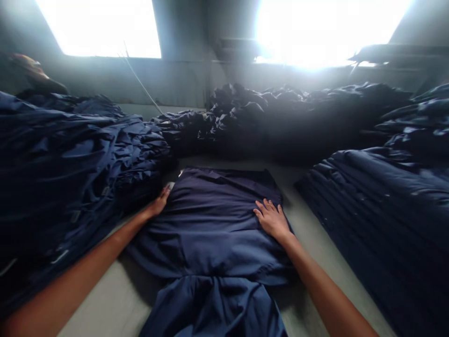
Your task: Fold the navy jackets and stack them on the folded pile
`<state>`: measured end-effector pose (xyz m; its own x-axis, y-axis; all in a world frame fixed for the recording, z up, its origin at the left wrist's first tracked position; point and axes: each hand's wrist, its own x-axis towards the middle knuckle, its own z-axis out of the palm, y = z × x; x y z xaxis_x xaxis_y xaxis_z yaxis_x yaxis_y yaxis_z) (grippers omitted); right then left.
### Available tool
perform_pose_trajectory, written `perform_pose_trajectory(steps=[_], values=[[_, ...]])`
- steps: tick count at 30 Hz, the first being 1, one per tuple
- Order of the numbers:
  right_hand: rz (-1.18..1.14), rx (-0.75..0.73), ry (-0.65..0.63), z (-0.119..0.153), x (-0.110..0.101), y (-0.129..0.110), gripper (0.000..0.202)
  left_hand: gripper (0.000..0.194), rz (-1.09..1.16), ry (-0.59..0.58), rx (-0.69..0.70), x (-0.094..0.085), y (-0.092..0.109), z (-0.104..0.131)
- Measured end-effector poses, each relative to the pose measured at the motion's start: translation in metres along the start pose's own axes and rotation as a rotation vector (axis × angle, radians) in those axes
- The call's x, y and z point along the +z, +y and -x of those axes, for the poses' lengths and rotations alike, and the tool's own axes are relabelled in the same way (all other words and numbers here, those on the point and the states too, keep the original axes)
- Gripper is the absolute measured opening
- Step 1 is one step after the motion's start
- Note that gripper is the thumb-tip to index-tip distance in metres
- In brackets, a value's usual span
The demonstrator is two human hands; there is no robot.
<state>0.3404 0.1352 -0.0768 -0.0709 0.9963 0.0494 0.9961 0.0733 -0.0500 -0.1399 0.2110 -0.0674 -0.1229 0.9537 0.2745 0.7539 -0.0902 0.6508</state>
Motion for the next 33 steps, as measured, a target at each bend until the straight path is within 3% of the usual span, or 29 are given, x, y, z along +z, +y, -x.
perform_pose_trajectory(steps=[2, 4, 7, 10, 12, 16, 19, 22, 25, 30, 33], values=[[0.001, -0.01, -0.003, 0.0, 0.004, 0.002, 0.058, 0.06, -0.025, -0.014, -0.038, -0.017, 0.0, 0.006], [0.006, -0.021, 0.001, 0.0, 0.01, 0.007, 0.059, 0.059, -0.046, -0.028, -0.05, -0.033, 0.0, 0.025], [0.025, -0.028, 0.02, -0.001, 0.021, 0.017, 0.06, 0.059, -0.13, -0.079, 0.065, -0.052, 0.001, 0.079], [0.038, -0.039, 0.011, -0.003, 0.029, 0.022, 0.062, 0.061, -0.352, -0.239, 0.183, -0.063, 0.005, 0.134], [0.025, -0.037, 0.006, -0.005, 0.029, 0.021, 0.062, 0.064, -0.474, -0.339, 0.172, -0.071, 0.009, 0.155], [-0.138, 0.008, 0.04, -0.003, 0.013, 0.02, 0.06, 0.065, -0.594, -0.412, 0.123, -0.082, 0.014, 0.159], [-0.266, 0.037, 0.184, 0.007, -0.004, 0.038, 0.061, 0.059, -0.702, -0.319, 0.158, -0.076, 0.024, 0.145], [-0.258, 0.102, 0.306, 0.024, -0.01, 0.067, 0.059, 0.055, -0.711, -0.194, 0.321, -0.052, 0.055, 0.134], [-0.245, 0.162, 0.303, 0.041, -0.005, 0.088, 0.054, 0.056, -0.608, -0.261, 0.514, -0.013, 0.113, 0.122], [-0.244, 0.125, 0.266, 0.048, 0.003, 0.093, 0.044, 0.054, -0.459, -0.512, 0.749, 0.085, 0.234, 0.093], [-0.221, 0.118, 0.258, 0.048, 0.0, 0.091, 0.041, 0.052, -0.386, -0.603, 0.841, 0.145, 0.287, 0.081]])
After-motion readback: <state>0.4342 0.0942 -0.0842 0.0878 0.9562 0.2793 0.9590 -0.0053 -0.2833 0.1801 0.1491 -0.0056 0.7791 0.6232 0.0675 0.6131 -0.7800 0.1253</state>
